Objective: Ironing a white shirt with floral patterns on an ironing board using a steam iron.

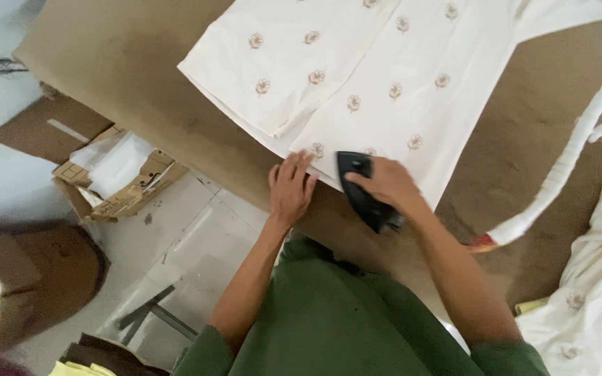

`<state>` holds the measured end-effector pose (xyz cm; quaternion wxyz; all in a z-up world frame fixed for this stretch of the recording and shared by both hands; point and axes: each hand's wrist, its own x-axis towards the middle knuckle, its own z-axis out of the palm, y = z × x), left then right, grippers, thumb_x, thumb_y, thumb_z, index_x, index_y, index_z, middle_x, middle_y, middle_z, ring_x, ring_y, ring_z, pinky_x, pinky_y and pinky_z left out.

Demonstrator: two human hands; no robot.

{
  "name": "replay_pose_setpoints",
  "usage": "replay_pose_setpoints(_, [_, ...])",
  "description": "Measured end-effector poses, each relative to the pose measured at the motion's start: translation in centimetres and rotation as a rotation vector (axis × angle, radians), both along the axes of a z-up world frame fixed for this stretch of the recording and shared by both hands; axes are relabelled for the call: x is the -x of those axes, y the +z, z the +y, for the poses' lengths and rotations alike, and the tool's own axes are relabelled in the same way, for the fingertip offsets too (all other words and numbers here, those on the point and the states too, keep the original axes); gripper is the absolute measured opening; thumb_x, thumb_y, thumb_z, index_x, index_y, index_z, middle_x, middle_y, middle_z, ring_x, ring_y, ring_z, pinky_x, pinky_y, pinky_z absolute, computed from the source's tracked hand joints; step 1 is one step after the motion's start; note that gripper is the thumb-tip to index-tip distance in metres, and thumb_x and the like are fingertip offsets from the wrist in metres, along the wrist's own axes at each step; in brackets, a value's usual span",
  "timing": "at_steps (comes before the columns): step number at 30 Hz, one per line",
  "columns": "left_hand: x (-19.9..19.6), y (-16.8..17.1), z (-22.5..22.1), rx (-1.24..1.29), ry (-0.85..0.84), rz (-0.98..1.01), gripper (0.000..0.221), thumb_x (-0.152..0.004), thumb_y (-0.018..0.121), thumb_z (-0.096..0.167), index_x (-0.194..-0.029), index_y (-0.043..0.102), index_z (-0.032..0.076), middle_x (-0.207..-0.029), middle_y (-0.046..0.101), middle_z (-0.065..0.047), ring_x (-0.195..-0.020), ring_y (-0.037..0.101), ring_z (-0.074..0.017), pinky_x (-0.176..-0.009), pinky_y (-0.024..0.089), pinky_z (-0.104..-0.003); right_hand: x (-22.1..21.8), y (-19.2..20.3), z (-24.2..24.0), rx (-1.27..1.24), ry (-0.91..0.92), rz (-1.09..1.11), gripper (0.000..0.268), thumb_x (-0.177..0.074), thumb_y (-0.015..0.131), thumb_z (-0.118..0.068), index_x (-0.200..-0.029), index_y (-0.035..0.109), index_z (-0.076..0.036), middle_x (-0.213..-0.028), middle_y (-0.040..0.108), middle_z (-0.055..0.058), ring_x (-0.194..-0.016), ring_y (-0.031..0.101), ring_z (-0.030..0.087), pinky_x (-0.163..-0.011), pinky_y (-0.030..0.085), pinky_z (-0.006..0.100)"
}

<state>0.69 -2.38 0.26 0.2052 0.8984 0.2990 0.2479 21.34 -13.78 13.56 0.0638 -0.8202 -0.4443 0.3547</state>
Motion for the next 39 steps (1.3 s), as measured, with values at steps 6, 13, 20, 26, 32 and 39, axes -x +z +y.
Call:
replay_pose_setpoints(6, [-0.5, -1.2, 0.3, -0.045, 0.015, 0.135, 0.047, -0.107, 0.051, 0.04, -0.148, 0.051, 0.017, -0.151, 0.051, -0.003, -0.14, 0.048, -0.0225, -0.112, 0.028, -0.047, -6.2, 1.5, -13.1, -0.017, -0.443, -0.079, 0.075, -0.093, 0.058, -0.068, -0.108, 0.073, 0.005, -0.106, 0.074, 0.03, -0.107, 0.068, 0.05, -0.092, 0.052, 0.059])
replay_pose_setpoints(13, [-0.1, -0.1, 7.6, -0.216, -0.107, 0.113, 0.046, -0.089, 0.064, 0.009, -0.132, 0.063, 0.027, -0.135, 0.059, 0.006, -0.126, 0.052, -0.0175, -0.101, 0.029, -0.043, -10.9, -3.8, -21.9, -0.116, -0.856, -0.216, 0.07, -0.097, 0.071, -0.064, -0.084, 0.069, 0.005, -0.065, 0.068, 0.022, -0.057, 0.07, 0.037, -0.054, 0.055, 0.046])
replay_pose_setpoints(20, [-0.9, 0.2, 17.1, -0.222, -0.488, 0.136, 0.042, -0.094, 0.055, -0.003, -0.124, 0.073, 0.021, -0.142, 0.061, -0.005, -0.122, 0.056, -0.0352, -0.093, 0.046, -0.055, -1.2, -6.9, -9.4, -0.615, -0.633, -1.213, 0.046, -0.107, 0.065, -0.054, -0.117, 0.068, -0.01, -0.115, 0.067, 0.015, -0.111, 0.06, 0.04, -0.106, 0.036, 0.053])
replay_pose_setpoints(26, [-3.1, -3.1, 19.2, -0.159, -0.538, 0.063, 0.024, -0.087, 0.068, 0.025, -0.108, 0.07, 0.036, -0.113, 0.061, 0.013, -0.11, 0.061, -0.0146, -0.094, 0.046, -0.042, 10.6, -14.7, 8.2, -0.862, -0.352, -0.572, 0.04, -0.075, 0.08, -0.027, -0.114, 0.071, -0.02, -0.114, 0.067, 0.003, -0.108, 0.066, 0.026, -0.09, 0.055, 0.045])
replay_pose_setpoints(32, [-2.8, -1.7, 16.8, -0.335, -0.616, -0.271, 0.014, -0.098, 0.066, 0.037, -0.109, 0.071, 0.031, -0.114, 0.062, 0.004, -0.112, 0.059, -0.0229, -0.098, 0.04, -0.049, 14.7, -15.2, 9.9, -0.7, -0.283, -0.653, 0.02, -0.081, 0.077, -0.025, -0.096, 0.071, -0.012, -0.103, 0.065, 0.01, -0.102, 0.064, 0.033, -0.091, 0.049, 0.054])
replay_pose_setpoints(39, [-1.0, -1.2, 16.3, -0.213, -0.688, 0.062, 0.011, -0.097, 0.062, 0.037, -0.1, 0.07, 0.03, -0.112, 0.066, 0.008, -0.114, 0.059, -0.0193, -0.098, 0.035, -0.056, 7.8, -9.7, -0.5, -0.908, -0.566, -0.244, 0.036, -0.081, 0.07, -0.013, -0.116, 0.068, -0.006, -0.123, 0.066, 0.015, -0.121, 0.061, 0.034, -0.105, 0.043, 0.05])
